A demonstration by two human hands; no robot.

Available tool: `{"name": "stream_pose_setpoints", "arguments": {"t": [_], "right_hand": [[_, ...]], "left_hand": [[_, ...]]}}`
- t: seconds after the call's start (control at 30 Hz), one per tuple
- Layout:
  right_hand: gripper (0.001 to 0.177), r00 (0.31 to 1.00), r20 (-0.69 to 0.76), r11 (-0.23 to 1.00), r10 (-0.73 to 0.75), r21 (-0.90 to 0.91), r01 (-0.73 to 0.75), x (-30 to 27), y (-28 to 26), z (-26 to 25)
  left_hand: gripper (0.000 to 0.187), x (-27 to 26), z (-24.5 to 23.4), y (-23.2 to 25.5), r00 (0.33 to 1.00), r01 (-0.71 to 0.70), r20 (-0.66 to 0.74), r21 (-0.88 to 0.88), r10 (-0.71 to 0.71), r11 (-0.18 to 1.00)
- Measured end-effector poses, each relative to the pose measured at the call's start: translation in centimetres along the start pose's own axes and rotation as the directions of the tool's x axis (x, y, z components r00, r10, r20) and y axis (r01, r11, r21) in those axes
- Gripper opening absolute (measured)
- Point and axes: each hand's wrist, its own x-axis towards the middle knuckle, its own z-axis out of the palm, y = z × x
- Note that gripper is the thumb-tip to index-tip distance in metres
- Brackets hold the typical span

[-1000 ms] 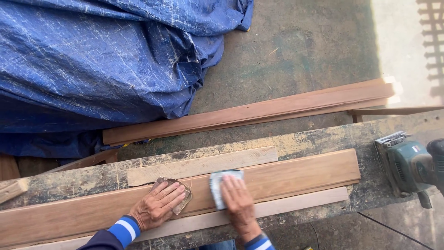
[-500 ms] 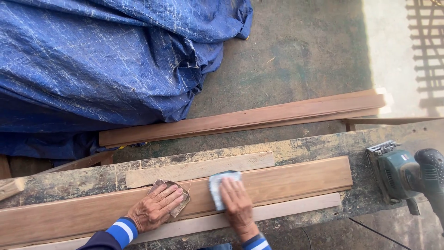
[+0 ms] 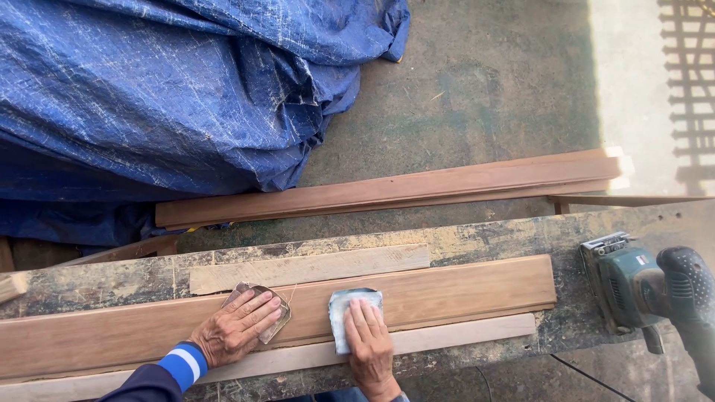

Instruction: Manually sanding wooden planks using a piece of sandpaper on a workbench.

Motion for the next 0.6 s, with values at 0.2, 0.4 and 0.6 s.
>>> {"name": "stream_pose_setpoints", "arguments": {"t": [0.2, 0.4, 0.6], "right_hand": [[0.028, 0.995, -0.033, 0.990, 0.099, -0.097, -0.102, -2.3, 15.7, -5.6], [0.038, 0.897, -0.119, 0.858, 0.425, -0.262, -0.442, -2.9, 23.6, -8.6], [0.040, 0.901, -0.136, 0.878, 0.411, -0.208, -0.432, -2.4, 23.1, -9.1]], "left_hand": [[0.062, 10.1, 5.1, 4.3, 1.000, -0.023, -0.018, 0.004, 0.023, 1.000], [0.049, 24.6, 9.4, 11.4, 0.987, -0.135, -0.094, -0.052, 0.130, 0.989], [0.048, 13.4, 6.6, 7.6, 0.985, -0.171, -0.016, 0.043, 0.172, 0.984]]}}
